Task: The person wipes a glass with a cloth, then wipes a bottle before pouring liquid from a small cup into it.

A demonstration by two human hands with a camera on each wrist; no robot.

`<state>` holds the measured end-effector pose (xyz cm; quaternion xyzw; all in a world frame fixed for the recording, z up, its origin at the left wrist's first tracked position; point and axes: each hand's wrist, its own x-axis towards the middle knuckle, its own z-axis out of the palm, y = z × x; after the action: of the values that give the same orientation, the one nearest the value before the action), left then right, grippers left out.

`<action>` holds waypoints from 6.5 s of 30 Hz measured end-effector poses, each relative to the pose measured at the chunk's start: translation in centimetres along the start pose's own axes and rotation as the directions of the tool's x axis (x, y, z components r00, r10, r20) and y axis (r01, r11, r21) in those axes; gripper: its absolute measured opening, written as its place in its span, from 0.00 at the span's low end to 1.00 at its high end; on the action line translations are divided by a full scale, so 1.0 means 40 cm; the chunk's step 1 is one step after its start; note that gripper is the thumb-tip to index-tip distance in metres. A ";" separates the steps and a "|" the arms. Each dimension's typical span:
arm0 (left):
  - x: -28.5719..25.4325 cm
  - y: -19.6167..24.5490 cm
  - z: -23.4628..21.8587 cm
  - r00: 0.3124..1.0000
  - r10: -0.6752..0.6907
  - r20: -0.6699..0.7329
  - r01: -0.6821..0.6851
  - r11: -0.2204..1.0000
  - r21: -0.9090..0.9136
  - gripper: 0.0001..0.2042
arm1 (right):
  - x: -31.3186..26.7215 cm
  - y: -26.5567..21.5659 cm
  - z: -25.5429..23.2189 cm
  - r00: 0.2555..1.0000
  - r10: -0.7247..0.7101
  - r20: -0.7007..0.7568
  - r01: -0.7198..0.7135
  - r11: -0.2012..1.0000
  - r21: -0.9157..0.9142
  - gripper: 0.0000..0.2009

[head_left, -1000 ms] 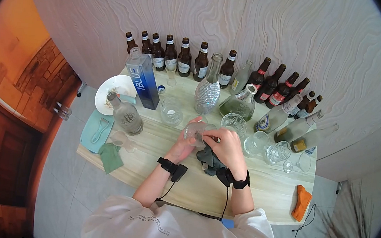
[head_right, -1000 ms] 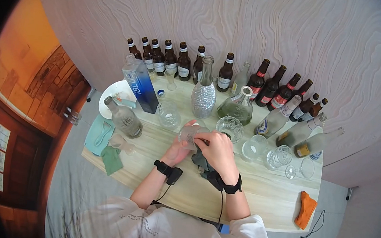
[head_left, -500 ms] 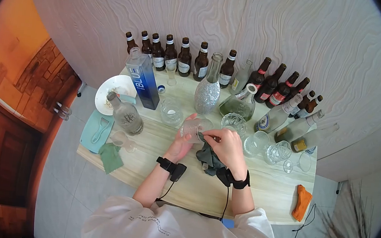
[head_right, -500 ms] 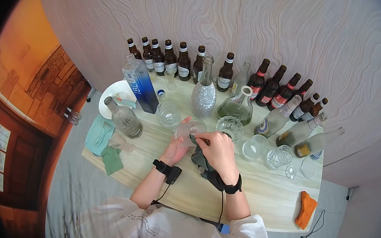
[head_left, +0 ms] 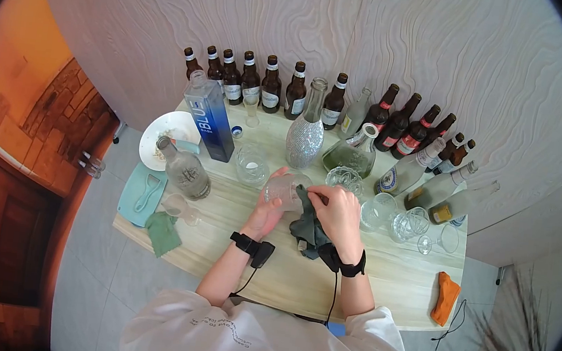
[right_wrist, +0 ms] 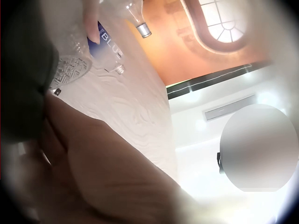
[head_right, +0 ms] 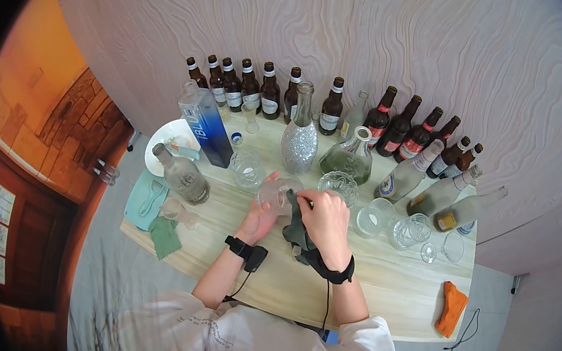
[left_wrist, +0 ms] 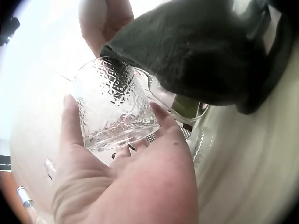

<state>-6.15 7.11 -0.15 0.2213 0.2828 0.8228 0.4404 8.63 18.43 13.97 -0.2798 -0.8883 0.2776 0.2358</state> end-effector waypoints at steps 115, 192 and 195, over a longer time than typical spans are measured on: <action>0.005 0.127 0.056 0.964 0.262 0.046 -0.222 0.696 0.682 0.45 | -0.331 0.198 0.028 0.959 0.279 -0.044 -0.253 0.920 0.299 0.08; 0.152 -0.097 0.143 0.986 -0.053 0.160 -0.134 0.326 0.936 0.63 | -0.415 0.324 0.093 0.873 0.486 0.041 -0.265 0.401 0.877 0.11; 0.178 -0.140 0.137 0.985 -0.018 0.171 -0.149 0.406 0.902 0.59 | -0.414 0.334 0.093 0.874 0.485 0.039 -0.256 0.390 0.884 0.11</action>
<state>-3.08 17.20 1.04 0.4985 0.6410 0.5334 0.2368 23.52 15.92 -1.47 -0.3428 -0.5041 0.6986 0.3746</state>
